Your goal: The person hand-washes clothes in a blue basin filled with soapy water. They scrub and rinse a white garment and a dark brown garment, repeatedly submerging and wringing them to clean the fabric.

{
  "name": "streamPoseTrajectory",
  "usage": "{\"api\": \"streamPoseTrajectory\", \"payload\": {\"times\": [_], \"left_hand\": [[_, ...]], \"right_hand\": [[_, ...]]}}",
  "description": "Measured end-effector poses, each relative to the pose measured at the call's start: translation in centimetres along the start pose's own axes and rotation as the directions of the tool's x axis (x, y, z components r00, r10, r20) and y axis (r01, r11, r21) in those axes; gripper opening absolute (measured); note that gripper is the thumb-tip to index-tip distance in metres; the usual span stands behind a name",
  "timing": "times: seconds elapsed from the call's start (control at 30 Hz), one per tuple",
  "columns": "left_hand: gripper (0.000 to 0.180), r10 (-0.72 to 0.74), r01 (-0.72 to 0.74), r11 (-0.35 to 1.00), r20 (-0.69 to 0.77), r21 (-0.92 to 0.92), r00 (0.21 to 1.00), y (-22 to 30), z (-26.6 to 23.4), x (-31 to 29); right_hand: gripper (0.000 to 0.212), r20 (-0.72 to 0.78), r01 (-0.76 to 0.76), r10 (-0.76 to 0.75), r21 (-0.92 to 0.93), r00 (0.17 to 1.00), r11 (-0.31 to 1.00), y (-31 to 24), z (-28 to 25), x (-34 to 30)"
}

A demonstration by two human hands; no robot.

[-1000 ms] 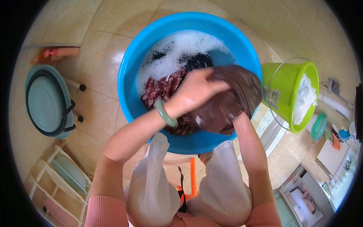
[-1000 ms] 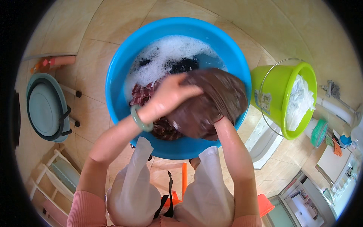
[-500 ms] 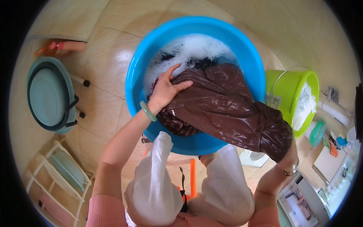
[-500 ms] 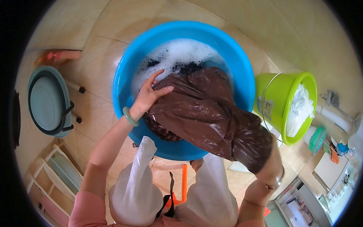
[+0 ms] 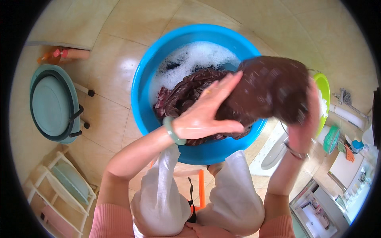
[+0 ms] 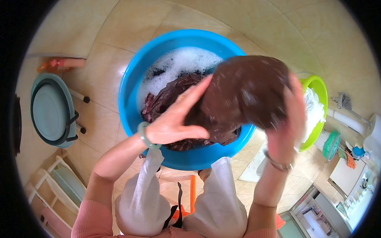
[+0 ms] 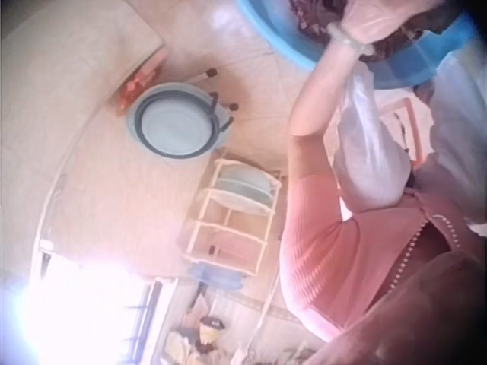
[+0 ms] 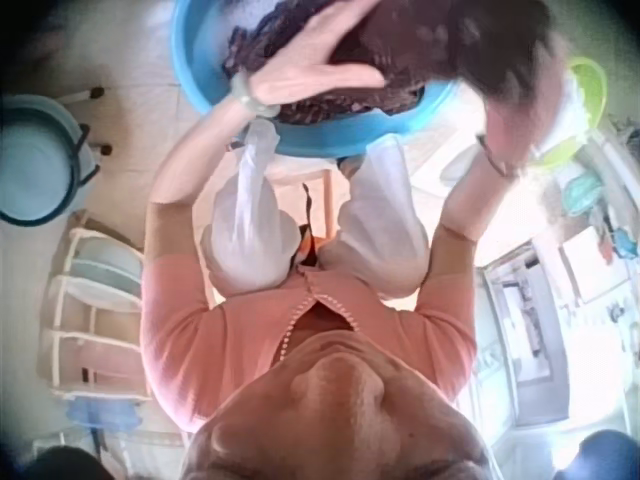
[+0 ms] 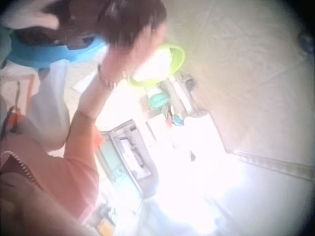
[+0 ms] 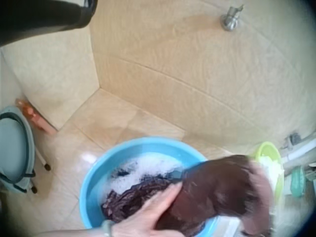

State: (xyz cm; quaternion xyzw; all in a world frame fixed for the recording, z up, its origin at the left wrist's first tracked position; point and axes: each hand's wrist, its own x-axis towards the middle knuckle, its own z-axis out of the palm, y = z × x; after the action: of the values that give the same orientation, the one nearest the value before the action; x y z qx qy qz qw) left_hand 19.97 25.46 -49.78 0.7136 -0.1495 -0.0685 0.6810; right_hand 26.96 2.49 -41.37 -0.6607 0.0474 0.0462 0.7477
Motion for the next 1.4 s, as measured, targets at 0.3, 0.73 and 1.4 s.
{"api": "streamPoseTrajectory", "payload": {"times": [0.3, 0.73, 1.4], "left_hand": [[0.041, -0.699, 0.348, 0.371, -0.011, -0.861, 0.715, -6.7, -2.2, 1.6], [0.038, -0.570, 0.025, 0.190, -0.089, -0.982, 0.817, -14.0, 4.1, 3.3], [0.027, -0.920, 0.285, 0.259, -0.147, -0.923, 0.362, -11.9, 6.2, 2.5]], "right_hand": [[0.045, 0.424, 0.395, 0.001, -0.844, 0.905, 0.362, 12.2, -2.8, 4.9], [0.017, 0.459, 0.606, -0.406, -0.489, 0.790, 0.627, 16.6, 9.1, -1.3], [0.024, 0.248, 0.392, -0.314, -0.718, 0.916, 0.576, 23.1, 5.5, 2.7]]}}
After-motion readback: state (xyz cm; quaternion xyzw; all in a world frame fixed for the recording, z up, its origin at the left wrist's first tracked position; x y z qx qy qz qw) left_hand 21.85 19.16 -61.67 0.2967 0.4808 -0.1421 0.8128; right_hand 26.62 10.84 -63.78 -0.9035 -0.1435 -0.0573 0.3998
